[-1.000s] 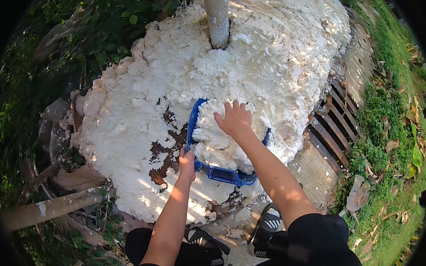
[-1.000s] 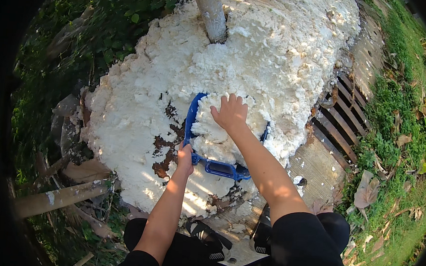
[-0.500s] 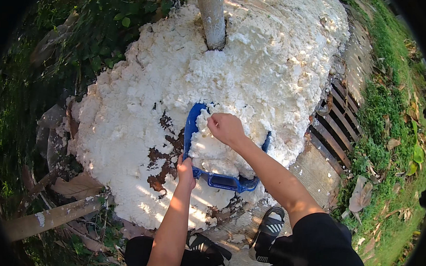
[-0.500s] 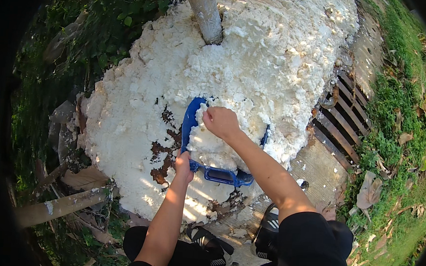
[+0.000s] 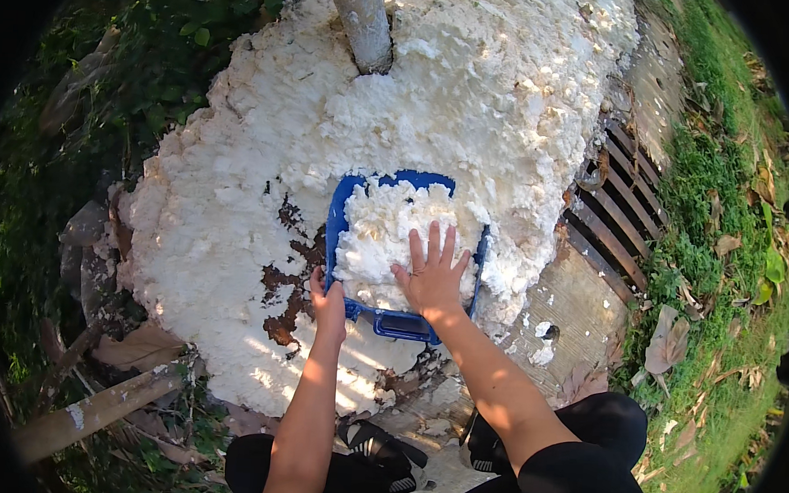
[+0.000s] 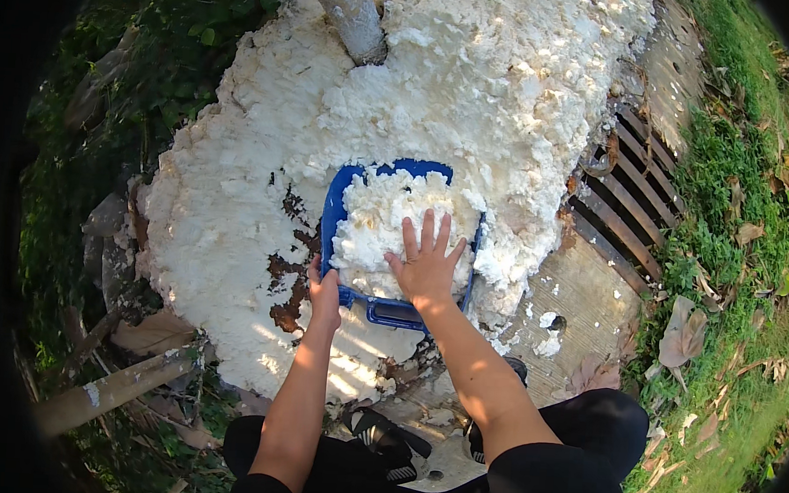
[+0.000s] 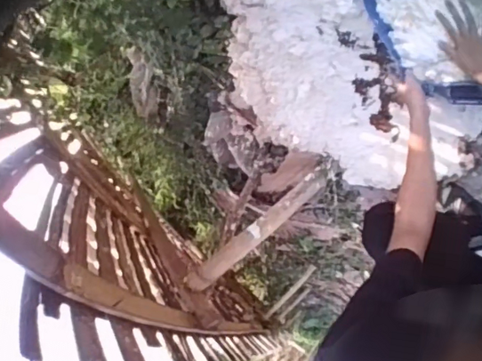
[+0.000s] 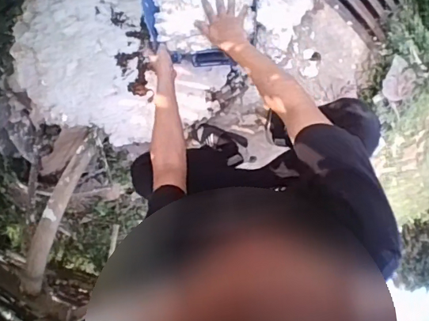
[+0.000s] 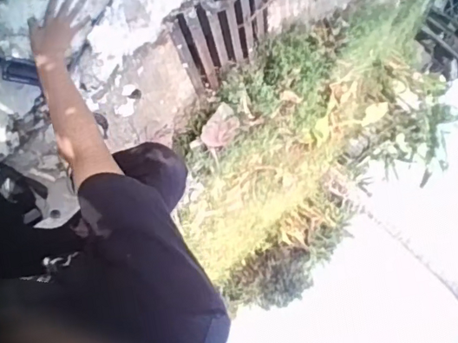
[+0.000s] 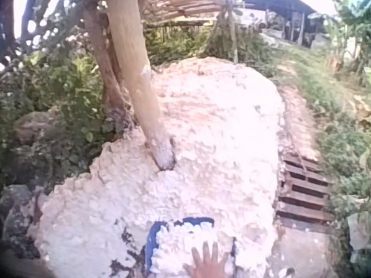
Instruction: The person repeatedly scoops white dough from a blue tray, rolls it into small balls by hand, and places them in neat rows on a bamboo drying rack. The person refills the tray from a larger pile of dough on the ground and continues shaping and arranging the balls.
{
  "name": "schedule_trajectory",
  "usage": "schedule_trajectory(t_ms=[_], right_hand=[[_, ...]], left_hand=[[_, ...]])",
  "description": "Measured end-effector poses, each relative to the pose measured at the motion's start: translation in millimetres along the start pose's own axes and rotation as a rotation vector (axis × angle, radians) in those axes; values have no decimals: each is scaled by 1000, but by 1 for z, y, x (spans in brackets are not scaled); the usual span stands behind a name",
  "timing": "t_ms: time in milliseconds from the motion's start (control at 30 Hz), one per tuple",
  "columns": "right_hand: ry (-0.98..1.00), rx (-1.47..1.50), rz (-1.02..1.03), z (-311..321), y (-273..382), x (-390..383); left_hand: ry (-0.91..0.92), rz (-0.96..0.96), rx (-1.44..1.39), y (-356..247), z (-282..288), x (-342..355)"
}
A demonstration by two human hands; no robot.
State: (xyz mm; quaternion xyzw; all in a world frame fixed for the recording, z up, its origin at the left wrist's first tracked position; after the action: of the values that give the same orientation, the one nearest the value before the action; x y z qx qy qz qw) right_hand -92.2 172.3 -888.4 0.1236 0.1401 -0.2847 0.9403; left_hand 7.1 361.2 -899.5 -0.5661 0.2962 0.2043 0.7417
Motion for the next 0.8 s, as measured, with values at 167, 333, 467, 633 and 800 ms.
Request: schedule_trajectory(t_ms=[167, 333, 467, 633, 800], right_hand=[[197, 49, 9, 20, -3, 35], [451, 342, 32, 130, -66, 139], [-568, -305, 342, 118, -77, 172], [207, 154, 74, 91, -37, 203], [-301, -70, 223, 111, 9, 212]], left_hand=[[-30, -1125, 937, -47, -45, -24], [300, -1024, 1272, -50, -89, -6], [365, -896, 1363, -47, -94, 0], [496, -905, 1182, -64, -74, -5], [-163, -688, 1018, -57, -36, 4]])
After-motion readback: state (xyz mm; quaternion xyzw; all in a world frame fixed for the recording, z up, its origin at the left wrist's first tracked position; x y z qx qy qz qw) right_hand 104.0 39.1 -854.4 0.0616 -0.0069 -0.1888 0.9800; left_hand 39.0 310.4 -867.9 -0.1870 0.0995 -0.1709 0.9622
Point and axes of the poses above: each hand's wrist, its own x-axis towards the middle knuckle, its own z-axis out of the back of the hand, y = z × x, the point moved 1 cm from there along x, towards the middle knuckle, and after that the axes turned 2 degrees about z, right-handed, at the moved point
